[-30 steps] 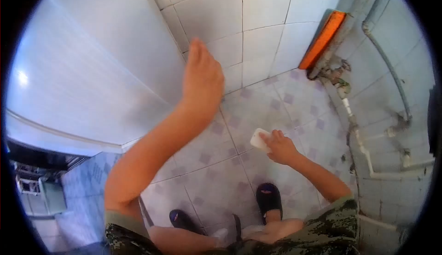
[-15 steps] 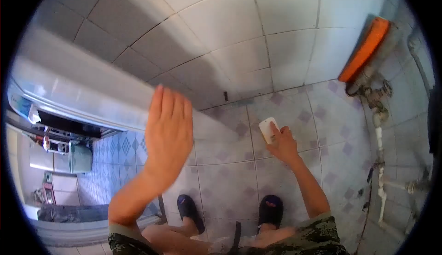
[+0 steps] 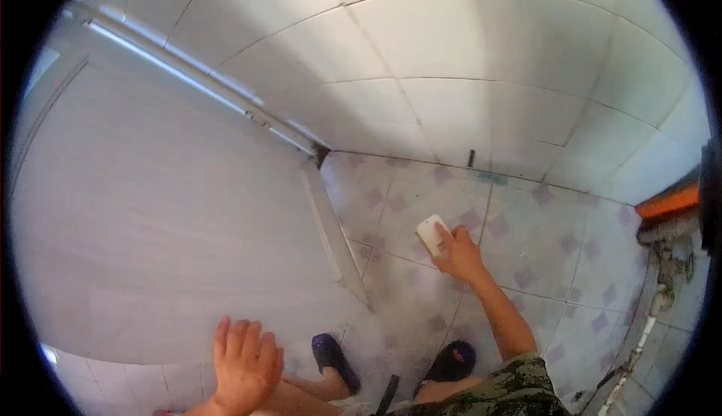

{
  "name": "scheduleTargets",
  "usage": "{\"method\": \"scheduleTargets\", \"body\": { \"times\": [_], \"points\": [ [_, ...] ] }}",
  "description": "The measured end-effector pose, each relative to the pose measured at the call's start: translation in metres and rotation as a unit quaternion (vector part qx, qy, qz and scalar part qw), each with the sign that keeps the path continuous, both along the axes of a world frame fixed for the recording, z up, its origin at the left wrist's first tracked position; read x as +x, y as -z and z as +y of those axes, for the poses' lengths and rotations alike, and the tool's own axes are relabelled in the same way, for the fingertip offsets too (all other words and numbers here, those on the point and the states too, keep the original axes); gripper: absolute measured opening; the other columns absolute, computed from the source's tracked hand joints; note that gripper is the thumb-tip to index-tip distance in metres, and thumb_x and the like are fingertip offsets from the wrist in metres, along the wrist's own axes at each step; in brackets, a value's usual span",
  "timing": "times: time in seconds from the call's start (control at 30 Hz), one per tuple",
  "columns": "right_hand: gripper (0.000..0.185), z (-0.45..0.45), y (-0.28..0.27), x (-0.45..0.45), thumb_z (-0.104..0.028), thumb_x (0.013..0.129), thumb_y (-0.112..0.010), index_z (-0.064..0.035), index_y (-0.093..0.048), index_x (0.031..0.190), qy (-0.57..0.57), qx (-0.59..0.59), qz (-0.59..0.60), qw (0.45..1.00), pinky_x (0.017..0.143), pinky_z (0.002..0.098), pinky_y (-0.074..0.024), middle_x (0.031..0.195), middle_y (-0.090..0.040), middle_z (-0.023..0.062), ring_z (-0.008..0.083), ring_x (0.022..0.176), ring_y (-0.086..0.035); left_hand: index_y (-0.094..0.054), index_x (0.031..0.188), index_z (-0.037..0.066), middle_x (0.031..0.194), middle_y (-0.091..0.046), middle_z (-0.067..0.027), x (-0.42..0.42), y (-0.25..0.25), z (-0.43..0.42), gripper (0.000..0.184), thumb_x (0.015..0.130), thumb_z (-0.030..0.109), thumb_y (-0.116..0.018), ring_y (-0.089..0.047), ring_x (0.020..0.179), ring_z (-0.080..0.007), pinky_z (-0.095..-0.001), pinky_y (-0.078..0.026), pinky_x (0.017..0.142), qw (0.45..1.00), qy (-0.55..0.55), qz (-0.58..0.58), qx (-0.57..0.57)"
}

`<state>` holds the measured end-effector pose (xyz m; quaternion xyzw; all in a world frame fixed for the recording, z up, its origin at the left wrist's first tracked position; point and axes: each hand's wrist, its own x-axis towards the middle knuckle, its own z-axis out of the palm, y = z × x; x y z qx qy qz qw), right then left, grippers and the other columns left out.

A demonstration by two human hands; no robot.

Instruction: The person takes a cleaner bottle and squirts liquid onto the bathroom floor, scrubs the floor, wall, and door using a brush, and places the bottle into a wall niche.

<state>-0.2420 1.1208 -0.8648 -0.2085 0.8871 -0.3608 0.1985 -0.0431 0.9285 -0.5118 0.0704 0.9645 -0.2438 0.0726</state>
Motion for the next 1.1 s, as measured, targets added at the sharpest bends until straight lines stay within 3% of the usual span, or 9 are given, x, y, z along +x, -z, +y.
{"method": "scheduleTargets", "body": {
  "times": [0.2, 0.37, 0.7, 0.77, 0.9, 0.97, 1.1],
  "points": [
    [0.082, -0.025, 0.004, 0.0, -0.031, 0.067, -0.073, -0.0183, -0.037, 0.14, -0.017, 0.04, -0.002, 0.999, 0.08, 0.0425, -0.0478, 0.111, -0.044, 0.0163, 0.0318, 0.104, -0.048, -0.056, 0.096, 0.0, 0.116, -0.05, -0.0201, 0.041, 0.011, -0.087, 0.027, 0.072, 0.012, -0.062, -0.045, 0.114, -0.0371, -0.055, -0.031, 0.101, 0.99, -0.12, 0.064, -0.045],
    [0.084, -0.034, -0.005, -0.005, -0.032, 0.066, -0.073, -0.0185, -0.036, 0.14, -0.011, 0.065, 0.018, 0.998, 0.079, 0.0404, -0.0473, 0.111, -0.044, 0.0145, 0.0304, 0.103, -0.048, -0.05, 0.12, -0.001, 0.14, -0.034, -0.0208, 0.052, 0.01, -0.168, 0.049, 0.073, 0.009, -0.062, -0.03, 0.13, -0.0383, -0.0507, -0.024, 0.108, 0.959, -0.188, 0.164, -0.137],
    [0.084, -0.043, -0.009, -0.004, -0.033, 0.066, -0.073, -0.0184, -0.037, 0.14, -0.035, 0.093, 0.049, 0.994, 0.079, 0.0393, -0.0467, 0.108, -0.043, 0.0131, 0.0294, 0.1, -0.049, -0.039, 0.132, -0.001, 0.144, -0.028, -0.0206, 0.058, 0.041, -0.295, 0.061, 0.078, 0.01, -0.064, -0.026, 0.134, -0.0365, -0.0489, -0.024, 0.109, 0.932, -0.207, 0.253, -0.158],
    [0.083, -0.046, -0.017, -0.003, -0.034, 0.066, -0.073, -0.0185, -0.037, 0.14, -0.044, 0.087, 0.048, 0.994, 0.079, 0.0392, -0.0469, 0.108, -0.043, 0.0132, 0.0293, 0.1, -0.049, -0.029, 0.137, -0.002, 0.144, -0.026, -0.0216, 0.06, 0.05, -0.31, 0.067, 0.08, 0.008, -0.062, -0.024, 0.134, -0.038, -0.0475, -0.024, 0.109, 0.922, -0.227, 0.281, -0.14],
    [0.083, -0.053, -0.028, -0.01, -0.034, 0.066, -0.073, -0.0188, -0.038, 0.14, -0.085, 0.104, 0.07, 0.988, 0.079, 0.0391, -0.047, 0.108, -0.044, 0.0132, 0.0293, 0.1, -0.049, -0.026, 0.138, -0.005, 0.144, -0.024, -0.024, 0.066, 0.068, -0.325, 0.069, 0.08, 0.007, -0.061, -0.022, 0.135, -0.0391, -0.0469, -0.023, 0.11, 0.898, -0.291, 0.315, -0.097],
    [0.082, -0.058, -0.034, -0.016, -0.035, 0.067, -0.073, -0.0188, -0.038, 0.139, -0.131, 0.143, 0.103, 0.976, 0.08, 0.0394, -0.047, 0.108, -0.043, 0.0141, 0.0301, 0.101, -0.049, -0.026, 0.137, -0.006, 0.145, -0.022, -0.0254, 0.067, 0.073, -0.32, 0.067, 0.081, 0.006, -0.06, -0.019, 0.136, -0.0397, -0.0471, -0.022, 0.11, 0.902, -0.264, 0.324, -0.11],
    [0.081, -0.06, -0.021, -0.041, -0.037, 0.069, -0.071, -0.019, -0.037, 0.14, -0.112, 0.226, 0.064, 0.966, 0.082, 0.0415, -0.0471, 0.111, -0.043, 0.017, 0.0326, 0.105, -0.048, -0.022, 0.139, -0.005, 0.147, -0.018, -0.025, 0.071, 0.082, -0.325, 0.065, 0.083, 0.003, -0.055, -0.016, 0.137, -0.0391, -0.0441, -0.023, 0.111, 0.897, -0.271, 0.337, -0.091]
  ]
}}
